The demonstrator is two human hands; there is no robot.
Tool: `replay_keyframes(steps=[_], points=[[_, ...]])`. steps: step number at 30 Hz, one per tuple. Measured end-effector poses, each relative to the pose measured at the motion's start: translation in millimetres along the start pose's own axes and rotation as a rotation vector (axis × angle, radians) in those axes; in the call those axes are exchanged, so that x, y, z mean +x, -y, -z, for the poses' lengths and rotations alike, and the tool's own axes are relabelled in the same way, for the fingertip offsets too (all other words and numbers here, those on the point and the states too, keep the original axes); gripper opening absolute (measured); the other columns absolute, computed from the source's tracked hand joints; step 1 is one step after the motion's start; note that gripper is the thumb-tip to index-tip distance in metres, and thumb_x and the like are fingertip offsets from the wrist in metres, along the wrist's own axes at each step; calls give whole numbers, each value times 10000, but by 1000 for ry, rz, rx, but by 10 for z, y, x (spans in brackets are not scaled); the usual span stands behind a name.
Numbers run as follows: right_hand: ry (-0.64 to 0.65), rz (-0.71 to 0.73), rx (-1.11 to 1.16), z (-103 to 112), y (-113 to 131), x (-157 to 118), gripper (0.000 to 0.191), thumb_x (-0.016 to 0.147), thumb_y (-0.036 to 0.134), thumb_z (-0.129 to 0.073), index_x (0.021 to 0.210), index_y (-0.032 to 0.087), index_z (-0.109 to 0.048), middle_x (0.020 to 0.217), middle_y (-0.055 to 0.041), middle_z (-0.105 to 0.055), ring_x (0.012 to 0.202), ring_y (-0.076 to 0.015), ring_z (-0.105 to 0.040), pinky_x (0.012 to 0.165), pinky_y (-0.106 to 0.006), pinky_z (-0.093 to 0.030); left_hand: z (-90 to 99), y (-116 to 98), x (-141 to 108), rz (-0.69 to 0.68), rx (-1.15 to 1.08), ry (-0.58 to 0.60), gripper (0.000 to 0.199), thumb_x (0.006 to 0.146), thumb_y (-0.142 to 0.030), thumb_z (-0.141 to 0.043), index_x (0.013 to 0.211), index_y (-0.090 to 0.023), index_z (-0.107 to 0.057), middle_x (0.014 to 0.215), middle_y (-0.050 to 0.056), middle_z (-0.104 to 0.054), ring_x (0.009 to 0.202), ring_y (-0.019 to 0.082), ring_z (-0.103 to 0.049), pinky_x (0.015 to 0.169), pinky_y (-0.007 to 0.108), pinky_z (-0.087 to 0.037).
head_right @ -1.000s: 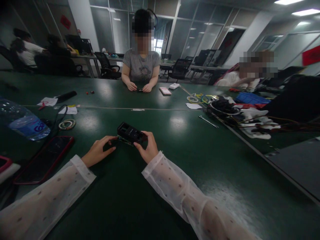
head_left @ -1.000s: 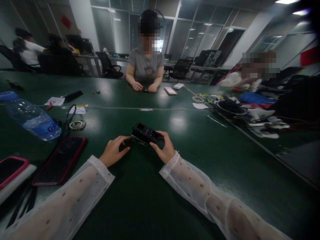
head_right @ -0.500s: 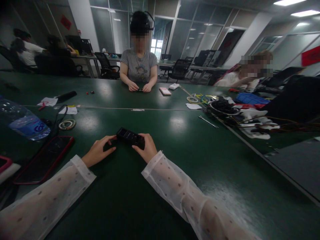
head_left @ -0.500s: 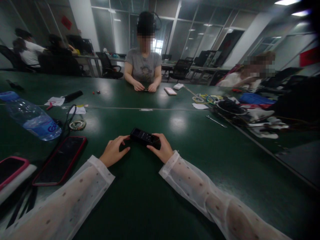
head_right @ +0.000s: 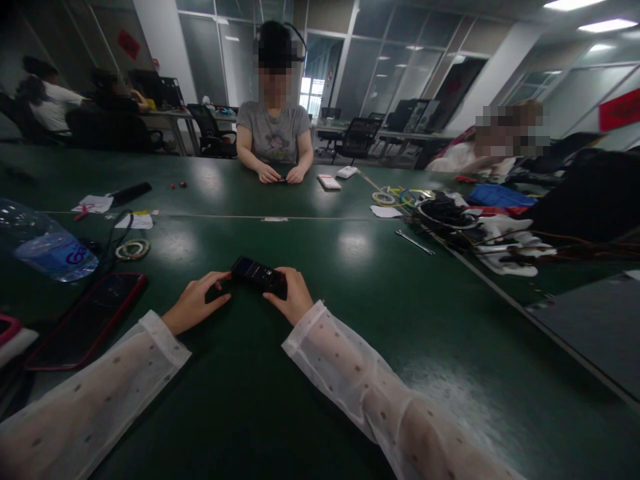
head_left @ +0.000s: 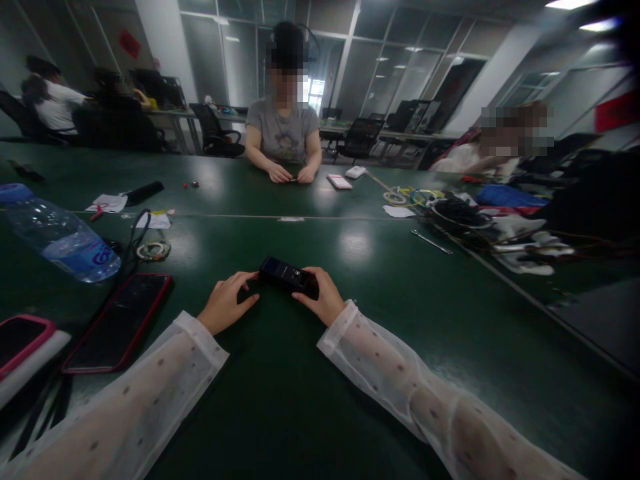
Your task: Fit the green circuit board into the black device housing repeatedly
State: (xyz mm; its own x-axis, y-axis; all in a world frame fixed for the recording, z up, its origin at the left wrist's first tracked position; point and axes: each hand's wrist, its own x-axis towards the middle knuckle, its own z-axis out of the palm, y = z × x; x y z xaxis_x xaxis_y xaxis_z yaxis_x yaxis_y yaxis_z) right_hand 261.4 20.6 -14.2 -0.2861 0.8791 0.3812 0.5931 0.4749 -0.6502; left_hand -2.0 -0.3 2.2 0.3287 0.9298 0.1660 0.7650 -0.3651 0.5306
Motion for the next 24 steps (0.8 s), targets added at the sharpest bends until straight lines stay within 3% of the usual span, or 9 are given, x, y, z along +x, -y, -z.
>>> replay_keyframes(steps=[18,24], points=[[24,57,51,30,60,2,492,742,233,-729,1152,233,-455,1099,-67,-554,1006,-233,-576,882,-436,-502,-34,54,5,2,-6,-21,427,885,-354,-556,1274,-220,-445,1143,57,-588,964,228,-582,856,411,-412],[17,70,64,12,50,3,493,737,223,-729,1146,238,-454,1082,-60,-555,988,-229,-587,865,-429,-512,-40,57,4,-5,-48,-42,599,875,-324,-571,1401,-267,-292,1211,60,-579,953,221,-587,853,415,-418]])
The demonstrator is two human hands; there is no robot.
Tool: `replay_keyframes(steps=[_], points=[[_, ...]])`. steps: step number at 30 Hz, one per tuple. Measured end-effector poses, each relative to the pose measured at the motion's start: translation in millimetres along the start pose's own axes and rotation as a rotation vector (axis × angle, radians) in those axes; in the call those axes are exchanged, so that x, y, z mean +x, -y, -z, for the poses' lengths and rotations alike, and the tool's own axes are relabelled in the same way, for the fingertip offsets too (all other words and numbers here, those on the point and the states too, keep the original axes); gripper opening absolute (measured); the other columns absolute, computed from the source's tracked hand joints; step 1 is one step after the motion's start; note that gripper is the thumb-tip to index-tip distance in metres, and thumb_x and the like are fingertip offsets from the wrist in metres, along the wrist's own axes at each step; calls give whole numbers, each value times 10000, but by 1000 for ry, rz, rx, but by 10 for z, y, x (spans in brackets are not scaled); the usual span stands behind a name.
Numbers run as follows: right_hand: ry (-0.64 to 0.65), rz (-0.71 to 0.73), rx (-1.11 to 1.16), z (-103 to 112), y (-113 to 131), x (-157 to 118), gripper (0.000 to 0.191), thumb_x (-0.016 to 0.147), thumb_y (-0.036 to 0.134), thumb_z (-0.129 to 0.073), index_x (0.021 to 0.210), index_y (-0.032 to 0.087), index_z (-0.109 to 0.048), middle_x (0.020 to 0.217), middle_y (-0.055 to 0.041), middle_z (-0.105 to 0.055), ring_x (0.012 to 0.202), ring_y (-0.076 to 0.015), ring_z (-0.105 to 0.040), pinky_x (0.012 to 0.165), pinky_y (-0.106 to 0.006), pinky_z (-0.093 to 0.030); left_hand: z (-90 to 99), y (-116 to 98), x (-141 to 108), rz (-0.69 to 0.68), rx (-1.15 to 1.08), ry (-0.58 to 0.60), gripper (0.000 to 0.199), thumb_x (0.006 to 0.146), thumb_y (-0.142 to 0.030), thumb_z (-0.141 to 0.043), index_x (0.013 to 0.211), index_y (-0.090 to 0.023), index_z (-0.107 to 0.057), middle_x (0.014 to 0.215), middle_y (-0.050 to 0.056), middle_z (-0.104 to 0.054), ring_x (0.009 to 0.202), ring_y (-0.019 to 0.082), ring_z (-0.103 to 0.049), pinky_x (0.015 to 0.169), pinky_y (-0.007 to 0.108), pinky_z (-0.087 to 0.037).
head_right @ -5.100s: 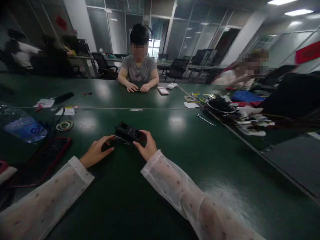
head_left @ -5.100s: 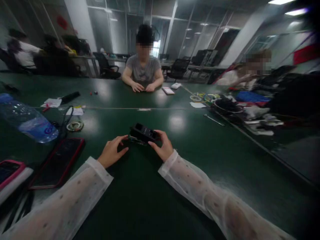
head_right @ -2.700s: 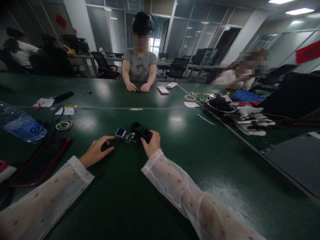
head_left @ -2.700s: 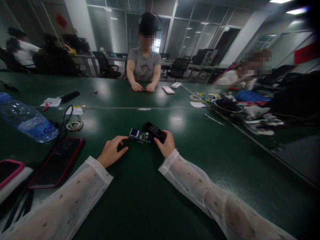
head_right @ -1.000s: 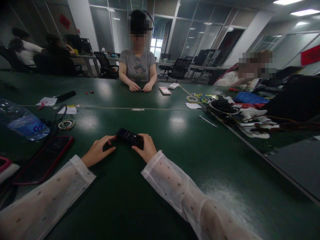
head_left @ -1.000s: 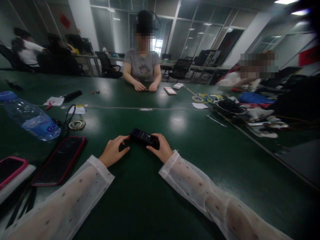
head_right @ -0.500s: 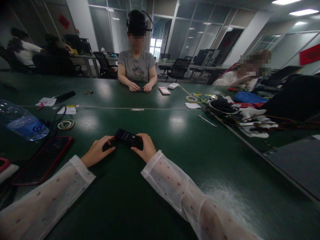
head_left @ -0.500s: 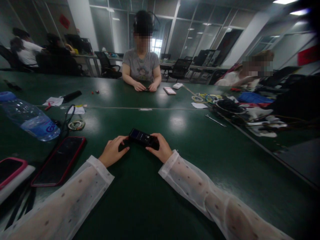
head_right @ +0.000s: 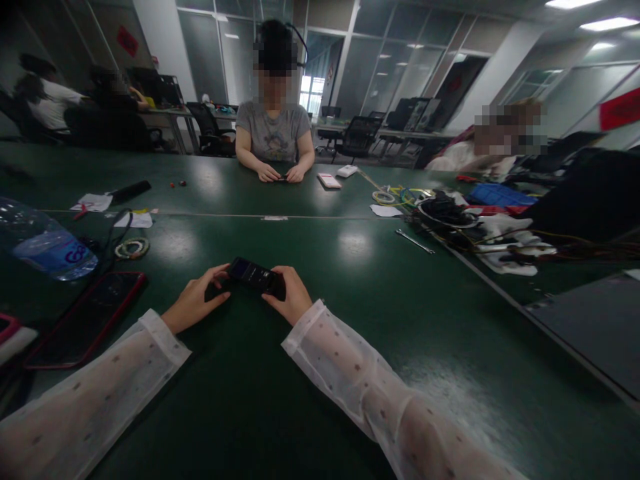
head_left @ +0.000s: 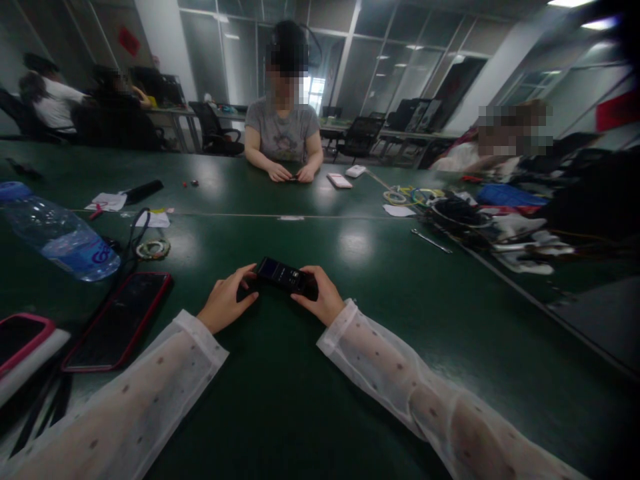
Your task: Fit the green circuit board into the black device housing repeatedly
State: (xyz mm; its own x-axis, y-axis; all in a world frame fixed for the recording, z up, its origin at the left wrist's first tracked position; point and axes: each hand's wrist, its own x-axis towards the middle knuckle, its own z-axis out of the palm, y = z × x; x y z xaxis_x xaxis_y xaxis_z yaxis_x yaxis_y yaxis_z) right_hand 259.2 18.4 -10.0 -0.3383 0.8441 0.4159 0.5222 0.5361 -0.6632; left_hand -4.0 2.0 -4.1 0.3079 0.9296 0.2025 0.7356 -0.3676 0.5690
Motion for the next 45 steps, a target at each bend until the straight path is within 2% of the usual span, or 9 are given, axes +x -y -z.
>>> replay_keyframes(steps=[6,17,33,45], points=[[19,-4,-1,25,25,-7,491,750,229,-721,1160,238,-449,1105,-64,-548,1002,-228,-584,872,-429,-514,5,13,-4,-37,24,15,572,891,-308,-551,1410,-309,-307,1231,42,-554,945,214,-583,857,408,-411],[24,0,-3,30,31,-6,495,744,217,-727,1157,236,-455,1118,-66,-538,1032,-227,-576,904,-435,-508,18,-3,-4,-30,28,22,561,890,-320,-553,1407,-282,-338,1222,62,-563,953,225,-576,859,423,-415],[21,-13,22,4,6,-12,504,743,215,-722,1163,243,-444,1122,-65,-529,1028,-230,-580,875,-432,-527,19,-28,-2,-10,40,27,547,889,-315,-551,1398,-261,-357,1203,57,-574,960,223,-576,853,401,-411],[20,-16,22,2,8,-12,500,746,227,-723,1164,242,-449,1124,-71,-532,1033,-233,-581,875,-437,-529,10,-8,-6,-15,38,25,568,882,-335,-556,1406,-284,-343,1203,61,-573,956,231,-576,851,418,-408]])
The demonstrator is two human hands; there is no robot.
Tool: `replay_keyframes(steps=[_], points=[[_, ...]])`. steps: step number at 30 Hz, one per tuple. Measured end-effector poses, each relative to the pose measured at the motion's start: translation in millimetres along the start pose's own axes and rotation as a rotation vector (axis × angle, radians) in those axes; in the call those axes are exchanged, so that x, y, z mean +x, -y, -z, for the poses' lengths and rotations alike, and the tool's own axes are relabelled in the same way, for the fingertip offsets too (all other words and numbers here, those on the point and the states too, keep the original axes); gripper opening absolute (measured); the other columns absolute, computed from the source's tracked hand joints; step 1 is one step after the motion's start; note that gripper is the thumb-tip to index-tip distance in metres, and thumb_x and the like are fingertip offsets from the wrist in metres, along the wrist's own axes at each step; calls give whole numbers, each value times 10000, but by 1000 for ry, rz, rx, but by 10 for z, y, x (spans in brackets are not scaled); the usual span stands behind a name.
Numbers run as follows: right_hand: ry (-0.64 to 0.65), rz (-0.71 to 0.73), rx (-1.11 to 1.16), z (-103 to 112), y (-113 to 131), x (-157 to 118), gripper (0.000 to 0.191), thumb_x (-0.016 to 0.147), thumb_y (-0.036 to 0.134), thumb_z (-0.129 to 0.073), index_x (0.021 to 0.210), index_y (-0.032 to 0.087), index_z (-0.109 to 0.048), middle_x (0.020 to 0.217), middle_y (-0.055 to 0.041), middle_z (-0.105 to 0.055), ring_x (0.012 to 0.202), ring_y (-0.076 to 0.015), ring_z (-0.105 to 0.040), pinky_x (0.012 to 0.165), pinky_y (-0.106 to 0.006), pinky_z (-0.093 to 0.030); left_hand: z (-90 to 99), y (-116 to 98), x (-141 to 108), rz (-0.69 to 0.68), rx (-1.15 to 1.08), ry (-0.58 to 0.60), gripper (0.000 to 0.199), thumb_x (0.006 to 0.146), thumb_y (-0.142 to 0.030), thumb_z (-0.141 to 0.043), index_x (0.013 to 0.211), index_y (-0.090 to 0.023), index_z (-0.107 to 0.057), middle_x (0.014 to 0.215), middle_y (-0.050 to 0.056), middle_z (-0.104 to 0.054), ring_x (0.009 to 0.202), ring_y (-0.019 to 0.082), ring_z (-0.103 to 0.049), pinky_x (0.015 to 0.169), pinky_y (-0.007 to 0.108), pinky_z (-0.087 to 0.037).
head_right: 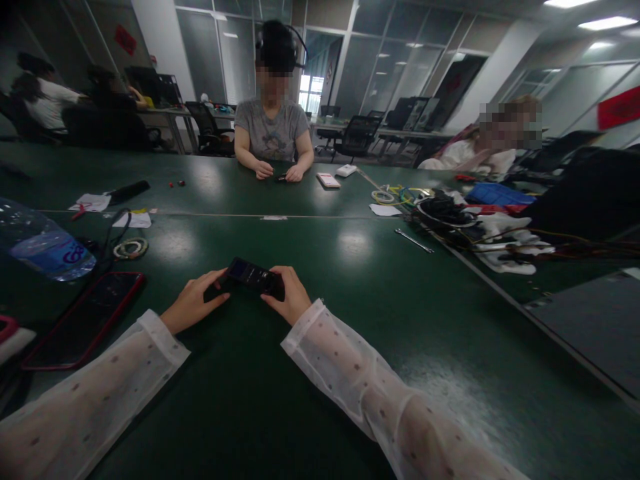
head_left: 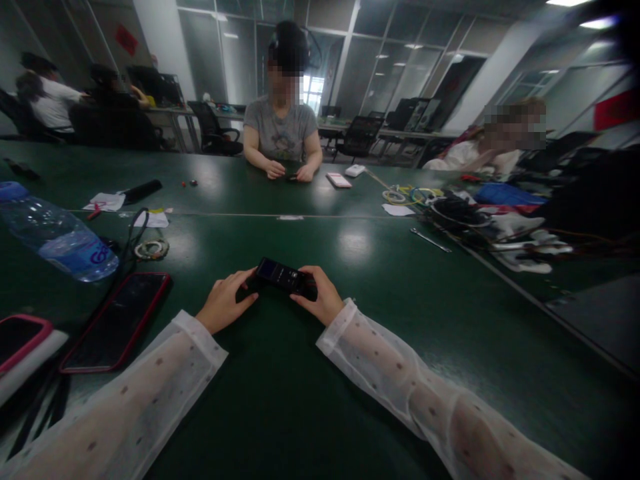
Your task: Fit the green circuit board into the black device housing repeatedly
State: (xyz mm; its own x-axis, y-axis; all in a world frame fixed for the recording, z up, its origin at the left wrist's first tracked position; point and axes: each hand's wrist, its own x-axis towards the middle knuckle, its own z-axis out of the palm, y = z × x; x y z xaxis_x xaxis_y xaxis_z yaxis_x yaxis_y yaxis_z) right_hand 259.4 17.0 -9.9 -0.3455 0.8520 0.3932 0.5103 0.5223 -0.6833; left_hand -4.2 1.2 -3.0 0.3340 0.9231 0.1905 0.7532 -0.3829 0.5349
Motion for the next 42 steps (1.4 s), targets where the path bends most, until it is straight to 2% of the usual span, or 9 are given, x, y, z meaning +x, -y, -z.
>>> replay_keyframes(steps=[42], points=[[10,-2,5,20,21,7,485,753,238,-717,1158,234,-450,1121,-72,-543,1037,-233,-579,906,-437,-512,2,-1,7,0,-7,-2,539,887,-332,-557,1385,-259,-366,1185,61,-581,962,232,-580,856,420,-420]])
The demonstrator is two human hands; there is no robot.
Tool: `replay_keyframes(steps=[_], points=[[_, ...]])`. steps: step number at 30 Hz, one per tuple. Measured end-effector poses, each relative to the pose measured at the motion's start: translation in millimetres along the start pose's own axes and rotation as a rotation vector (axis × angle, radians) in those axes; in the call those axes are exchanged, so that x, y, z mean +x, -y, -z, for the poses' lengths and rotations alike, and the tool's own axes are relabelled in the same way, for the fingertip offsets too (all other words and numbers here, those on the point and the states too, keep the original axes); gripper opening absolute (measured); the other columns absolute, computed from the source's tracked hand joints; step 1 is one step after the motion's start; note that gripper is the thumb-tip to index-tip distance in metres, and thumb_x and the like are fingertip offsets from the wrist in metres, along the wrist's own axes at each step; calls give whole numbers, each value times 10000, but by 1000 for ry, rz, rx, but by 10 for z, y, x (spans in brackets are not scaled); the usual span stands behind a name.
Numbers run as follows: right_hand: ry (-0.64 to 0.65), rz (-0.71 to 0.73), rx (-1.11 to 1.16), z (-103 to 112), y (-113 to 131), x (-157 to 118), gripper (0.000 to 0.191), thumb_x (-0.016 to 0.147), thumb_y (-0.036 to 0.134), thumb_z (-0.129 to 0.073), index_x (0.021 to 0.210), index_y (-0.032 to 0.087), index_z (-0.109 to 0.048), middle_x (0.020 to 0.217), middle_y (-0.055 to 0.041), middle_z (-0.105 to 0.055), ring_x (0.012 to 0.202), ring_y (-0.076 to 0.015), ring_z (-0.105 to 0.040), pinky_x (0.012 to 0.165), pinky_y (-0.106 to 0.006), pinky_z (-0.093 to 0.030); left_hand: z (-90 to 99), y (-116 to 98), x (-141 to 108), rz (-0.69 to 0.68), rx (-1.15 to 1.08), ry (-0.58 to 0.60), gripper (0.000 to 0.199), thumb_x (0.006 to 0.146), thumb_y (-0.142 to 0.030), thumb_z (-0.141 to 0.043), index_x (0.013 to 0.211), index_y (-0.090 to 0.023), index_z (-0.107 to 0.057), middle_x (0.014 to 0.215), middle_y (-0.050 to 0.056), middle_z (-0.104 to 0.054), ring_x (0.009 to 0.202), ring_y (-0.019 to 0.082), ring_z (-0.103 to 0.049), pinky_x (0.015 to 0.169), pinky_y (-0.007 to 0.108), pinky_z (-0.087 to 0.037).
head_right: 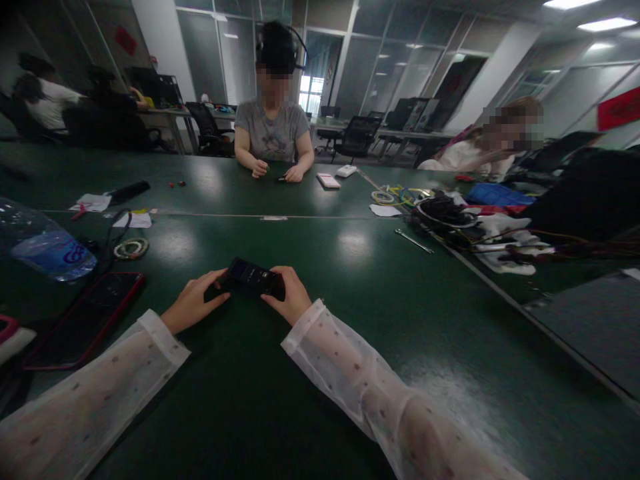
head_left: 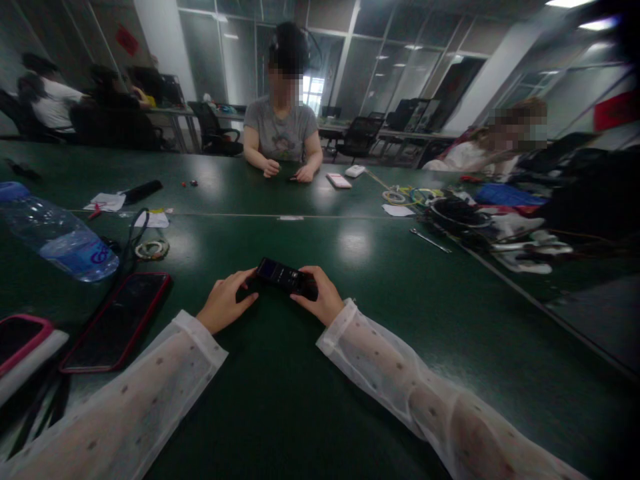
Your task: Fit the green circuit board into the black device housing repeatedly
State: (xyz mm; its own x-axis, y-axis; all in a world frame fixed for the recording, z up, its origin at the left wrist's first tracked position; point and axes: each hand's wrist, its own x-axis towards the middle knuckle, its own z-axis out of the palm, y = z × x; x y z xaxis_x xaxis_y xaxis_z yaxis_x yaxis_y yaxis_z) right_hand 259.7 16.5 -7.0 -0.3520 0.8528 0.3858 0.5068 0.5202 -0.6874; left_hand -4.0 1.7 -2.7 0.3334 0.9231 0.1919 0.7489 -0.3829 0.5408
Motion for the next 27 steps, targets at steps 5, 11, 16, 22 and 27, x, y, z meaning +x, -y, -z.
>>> replay_keyframes(steps=[5,11,16,22,27], points=[[-2,-16,-12,12,7,-1,484,747,256,-721,1156,240,-462,1114,-68,-549,1026,-239,-585,892,-441,-515,-4,19,6,0,-29,-24,502,887,-318,-558,1357,-252,-395,1124,58,-602,938,225,-598,843,412,-437],[-9,-56,10,25,-2,2,485,741,270,-729,1149,239,-468,1108,-61,-583,1021,-233,-600,895,-442,-509,-5,30,17,30,-77,-41,410,890,-299,-553,1283,-234,-459,1034,45,-622,922,215,-609,835,400,-452],[-16,-108,45,10,-40,10,483,735,298,-734,1140,235,-478,1084,-60,-614,1001,-234,-618,864,-445,-521,14,11,12,37,-89,-37,356,892,-299,-555,1238,-240,-498,995,29,-621,885,204,-611,813,384,-461],[-45,-123,65,2,-47,6,489,726,287,-739,1140,224,-486,1087,-71,-627,1024,-240,-620,891,-456,-513,40,-26,2,55,-87,-34,344,898,-326,-544,1229,-238,-512,975,30,-623,847,204,-616,736,355,-474],[-64,-127,96,-8,-48,10,495,724,274,-736,1146,225,-483,1101,-74,-627,1047,-243,-618,903,-456,-515,40,-44,1,81,-93,-39,341,884,-359,-562,1198,-231,-530,957,31,-634,802,201,-625,693,340,-481]])
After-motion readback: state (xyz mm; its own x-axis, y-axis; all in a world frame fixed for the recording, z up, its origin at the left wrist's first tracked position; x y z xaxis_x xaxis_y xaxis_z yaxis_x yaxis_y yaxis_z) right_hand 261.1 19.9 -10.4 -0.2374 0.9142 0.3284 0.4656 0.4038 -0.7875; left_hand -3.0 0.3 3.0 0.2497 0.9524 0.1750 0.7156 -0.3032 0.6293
